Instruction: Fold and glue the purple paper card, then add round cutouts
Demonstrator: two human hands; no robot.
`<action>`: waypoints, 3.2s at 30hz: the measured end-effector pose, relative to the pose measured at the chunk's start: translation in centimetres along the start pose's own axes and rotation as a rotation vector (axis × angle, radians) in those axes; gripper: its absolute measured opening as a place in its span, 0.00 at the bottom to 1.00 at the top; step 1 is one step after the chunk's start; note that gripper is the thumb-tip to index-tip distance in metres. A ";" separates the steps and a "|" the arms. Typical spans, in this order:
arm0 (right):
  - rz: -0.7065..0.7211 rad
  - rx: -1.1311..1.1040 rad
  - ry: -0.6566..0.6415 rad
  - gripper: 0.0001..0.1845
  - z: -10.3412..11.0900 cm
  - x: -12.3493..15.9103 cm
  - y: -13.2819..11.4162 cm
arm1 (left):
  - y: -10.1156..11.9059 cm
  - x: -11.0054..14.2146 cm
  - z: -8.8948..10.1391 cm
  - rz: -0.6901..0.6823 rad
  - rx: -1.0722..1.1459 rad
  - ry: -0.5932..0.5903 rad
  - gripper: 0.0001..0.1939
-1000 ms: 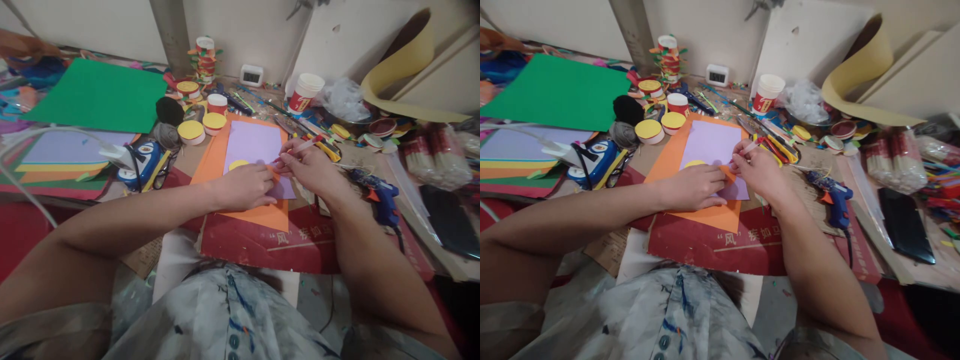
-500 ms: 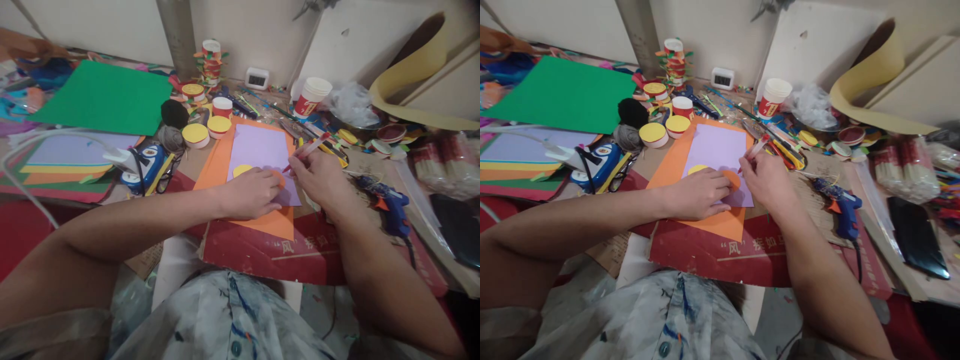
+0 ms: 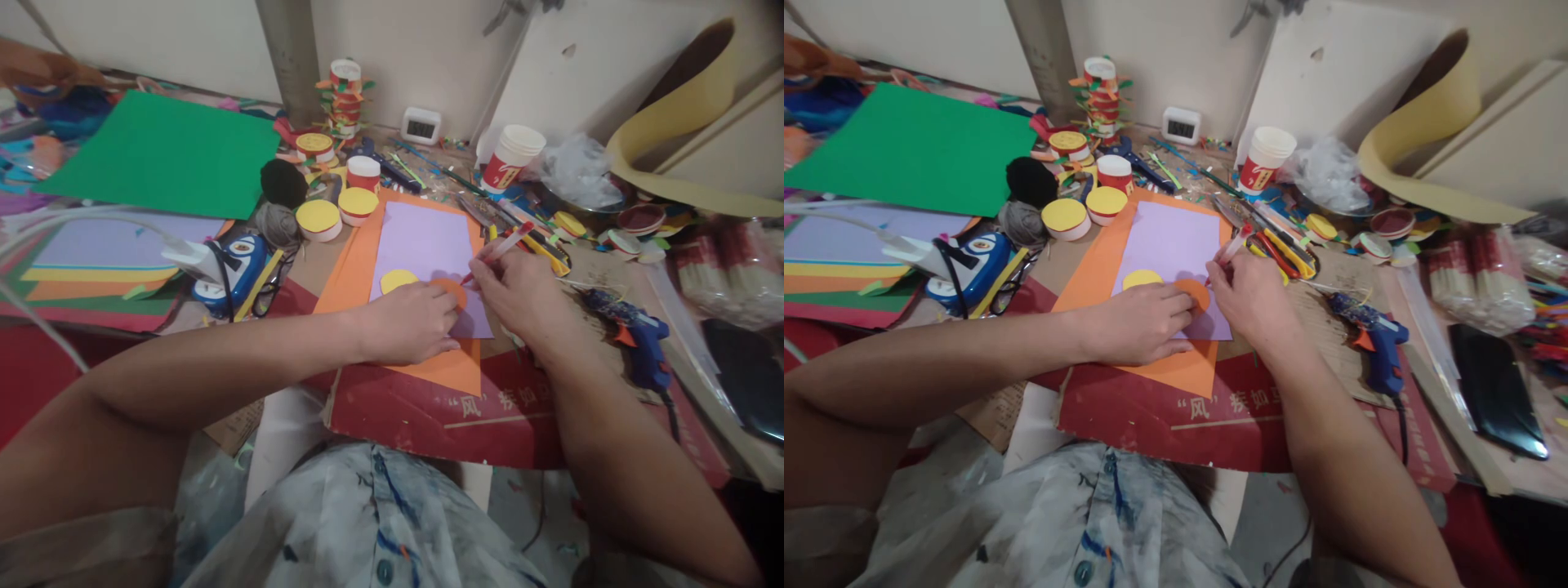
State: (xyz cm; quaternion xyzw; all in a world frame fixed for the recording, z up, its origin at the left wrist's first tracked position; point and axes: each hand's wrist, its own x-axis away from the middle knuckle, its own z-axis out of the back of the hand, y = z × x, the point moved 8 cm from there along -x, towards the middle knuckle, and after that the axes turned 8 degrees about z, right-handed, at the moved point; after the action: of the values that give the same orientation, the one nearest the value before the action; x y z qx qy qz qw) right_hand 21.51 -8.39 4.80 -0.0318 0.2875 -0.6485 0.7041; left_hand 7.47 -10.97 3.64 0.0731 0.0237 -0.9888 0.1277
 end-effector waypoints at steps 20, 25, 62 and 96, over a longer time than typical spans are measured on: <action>0.004 -0.002 -0.008 0.11 -0.5 -0.1 -1.1 | 0.6 0.2 -0.1 0.004 0.006 -0.015 0.26; 0.001 -0.036 -0.016 0.09 -0.5 -0.2 -1.5 | 0.6 0.1 -0.1 0.021 0.007 -0.010 0.27; 0.250 -0.065 0.031 0.11 -1.7 -0.4 -3.7 | 1.8 0.7 0.8 0.063 -0.130 0.053 0.44; 0.243 -0.058 -0.035 0.13 -1.6 -0.3 -4.4 | 2.8 2.2 0.9 0.091 0.007 0.014 0.57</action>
State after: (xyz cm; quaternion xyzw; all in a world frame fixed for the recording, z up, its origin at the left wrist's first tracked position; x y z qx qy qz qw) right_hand 16.90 -8.25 5.45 -0.0285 0.2957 -0.5493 0.7810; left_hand 5.96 -14.28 4.17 0.0814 0.0180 -0.9815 0.1723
